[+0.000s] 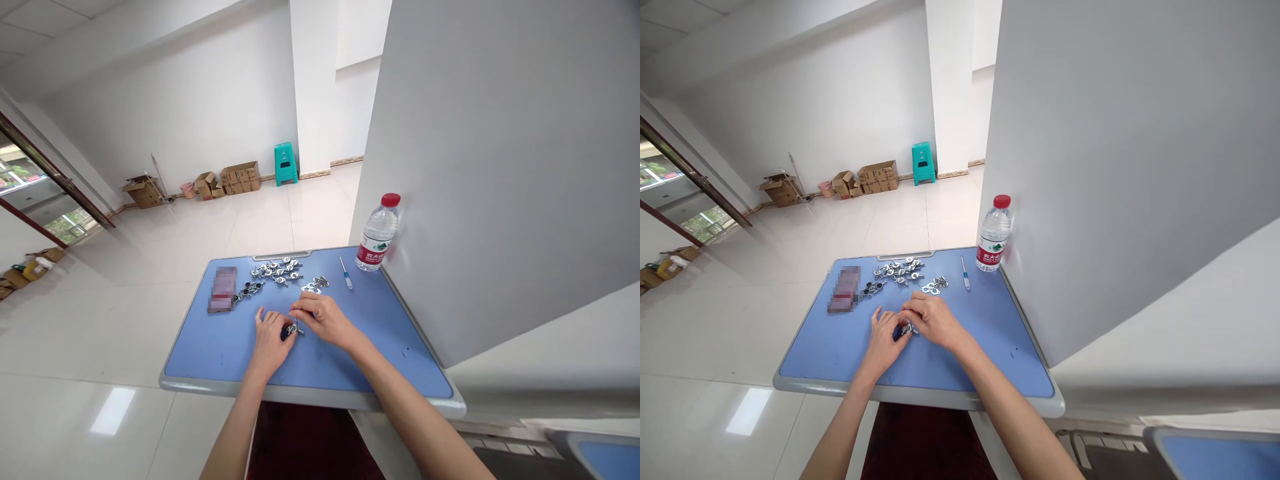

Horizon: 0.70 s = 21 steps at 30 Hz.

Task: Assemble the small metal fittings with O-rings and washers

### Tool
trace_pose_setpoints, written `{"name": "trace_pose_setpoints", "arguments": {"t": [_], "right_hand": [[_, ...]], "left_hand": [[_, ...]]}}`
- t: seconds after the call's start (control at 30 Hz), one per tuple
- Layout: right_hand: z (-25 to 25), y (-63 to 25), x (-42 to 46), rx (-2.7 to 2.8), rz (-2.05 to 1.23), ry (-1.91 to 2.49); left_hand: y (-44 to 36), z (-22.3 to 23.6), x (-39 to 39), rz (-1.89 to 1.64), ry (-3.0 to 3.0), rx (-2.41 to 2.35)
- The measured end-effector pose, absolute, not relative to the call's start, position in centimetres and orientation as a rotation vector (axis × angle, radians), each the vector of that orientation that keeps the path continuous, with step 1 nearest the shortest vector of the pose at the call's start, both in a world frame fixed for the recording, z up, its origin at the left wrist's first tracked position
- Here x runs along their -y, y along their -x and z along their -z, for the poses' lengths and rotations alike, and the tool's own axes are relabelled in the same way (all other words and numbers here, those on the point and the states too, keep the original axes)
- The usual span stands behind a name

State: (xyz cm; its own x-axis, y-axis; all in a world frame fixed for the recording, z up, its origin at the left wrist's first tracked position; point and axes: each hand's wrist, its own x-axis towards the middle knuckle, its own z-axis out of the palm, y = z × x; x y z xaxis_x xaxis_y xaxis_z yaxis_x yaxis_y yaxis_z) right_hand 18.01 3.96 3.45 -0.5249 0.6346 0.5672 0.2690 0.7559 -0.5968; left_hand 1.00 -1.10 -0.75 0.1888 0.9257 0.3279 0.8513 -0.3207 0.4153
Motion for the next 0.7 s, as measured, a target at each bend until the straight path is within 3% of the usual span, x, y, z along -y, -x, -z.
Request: {"name": "trace_pose_setpoints", "arguments": {"t": [0.43, 0.7], "right_hand": [[-2.4, -17.3, -4.1, 1.932, -0.601, 0.649], [-2.0, -16.8, -3.9, 2.083, -0.616, 0.587]], "left_hand": [[-1.0, 1.1, 1.1, -0.809, -2.229, -1.728], [-0.9, 1.6, 0.9, -0.785, -2.246, -1.719]]}}
